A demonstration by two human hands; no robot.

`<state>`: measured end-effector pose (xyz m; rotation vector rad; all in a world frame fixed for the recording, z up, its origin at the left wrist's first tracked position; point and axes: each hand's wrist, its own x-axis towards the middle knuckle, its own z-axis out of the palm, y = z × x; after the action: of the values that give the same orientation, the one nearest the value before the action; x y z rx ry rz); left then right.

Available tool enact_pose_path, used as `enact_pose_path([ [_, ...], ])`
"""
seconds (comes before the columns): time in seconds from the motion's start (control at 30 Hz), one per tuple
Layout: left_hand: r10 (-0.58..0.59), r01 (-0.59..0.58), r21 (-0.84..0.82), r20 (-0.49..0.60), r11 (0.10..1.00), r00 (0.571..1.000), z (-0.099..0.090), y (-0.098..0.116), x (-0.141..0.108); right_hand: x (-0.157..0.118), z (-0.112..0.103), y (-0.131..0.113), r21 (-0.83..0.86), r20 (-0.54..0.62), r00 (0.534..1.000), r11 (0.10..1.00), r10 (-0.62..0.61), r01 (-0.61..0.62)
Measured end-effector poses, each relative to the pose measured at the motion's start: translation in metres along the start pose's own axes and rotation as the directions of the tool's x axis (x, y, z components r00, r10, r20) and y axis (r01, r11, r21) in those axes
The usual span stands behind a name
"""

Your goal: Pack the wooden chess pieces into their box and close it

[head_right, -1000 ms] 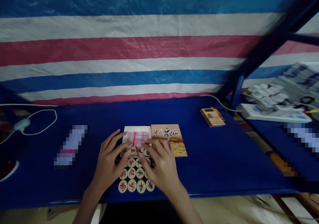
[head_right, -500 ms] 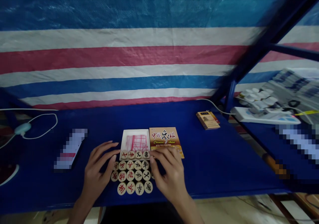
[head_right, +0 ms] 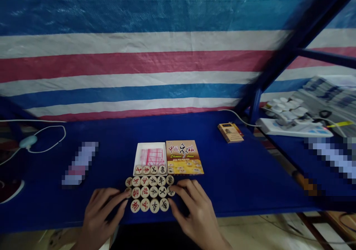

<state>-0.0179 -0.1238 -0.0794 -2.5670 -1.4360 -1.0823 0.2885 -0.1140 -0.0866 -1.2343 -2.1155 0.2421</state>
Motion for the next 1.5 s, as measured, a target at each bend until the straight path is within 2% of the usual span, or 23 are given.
enact_pose_path([
  [0.3,-0.061,0.062,-0.018,0.012,0.998,0.998,-0.004,0.001,0.003,0.0,-0.003,0.007,0.037,0.037,0.999,0.999,0.012,-0.013],
  [0.57,-0.085,0.08,0.094,0.053,0.992,0.995,-0.002,0.001,0.001,0.001,0.003,0.01,0.029,0.027,0.999,0.998,0.047,-0.047],
  [0.73,-0.134,0.131,0.06,0.045,0.99,0.99,0.0,-0.002,-0.002,0.0,-0.003,0.008,0.068,0.045,0.996,0.994,0.079,-0.082],
  [0.87,-0.21,0.208,-0.054,-0.04,0.977,0.977,-0.013,-0.007,0.005,0.005,-0.012,0.007,0.113,0.01,0.992,0.985,0.127,-0.127],
  [0.97,-0.294,0.277,-0.134,-0.132,0.951,0.947,-0.018,-0.007,0.03,0.03,-0.01,0.002,0.133,-0.111,0.985,0.984,0.133,-0.118],
  [1.03,-0.297,0.266,-0.187,-0.165,0.946,0.94,-0.01,-0.004,0.053,0.055,-0.003,-0.004,0.139,-0.2,0.975,0.988,0.098,-0.071],
  [1.1,-0.26,0.221,-0.238,-0.148,0.946,0.954,0.005,-0.002,0.074,0.08,0.007,-0.01,0.141,-0.239,0.97,0.99,0.051,-0.017],
  [1.2,-0.193,0.152,-0.262,-0.136,0.953,0.972,0.026,0.0,0.092,0.099,0.021,-0.015,0.123,-0.268,0.963,0.992,-0.006,0.041],
  [1.3,-0.16,0.124,-0.263,-0.119,0.957,0.98,0.036,-0.001,0.09,0.095,0.027,-0.015,0.096,-0.252,0.967,0.994,-0.034,0.06],
  [1.43,-0.111,0.083,-0.278,-0.087,0.957,0.99,0.035,-0.003,0.08,0.086,0.026,-0.014,0.117,-0.217,0.975,0.991,-0.037,0.064],
  [1.5,-0.128,0.097,-0.292,-0.091,0.951,0.988,0.035,-0.003,0.078,0.087,0.026,-0.014,0.128,-0.208,0.977,0.99,-0.037,0.065],
])
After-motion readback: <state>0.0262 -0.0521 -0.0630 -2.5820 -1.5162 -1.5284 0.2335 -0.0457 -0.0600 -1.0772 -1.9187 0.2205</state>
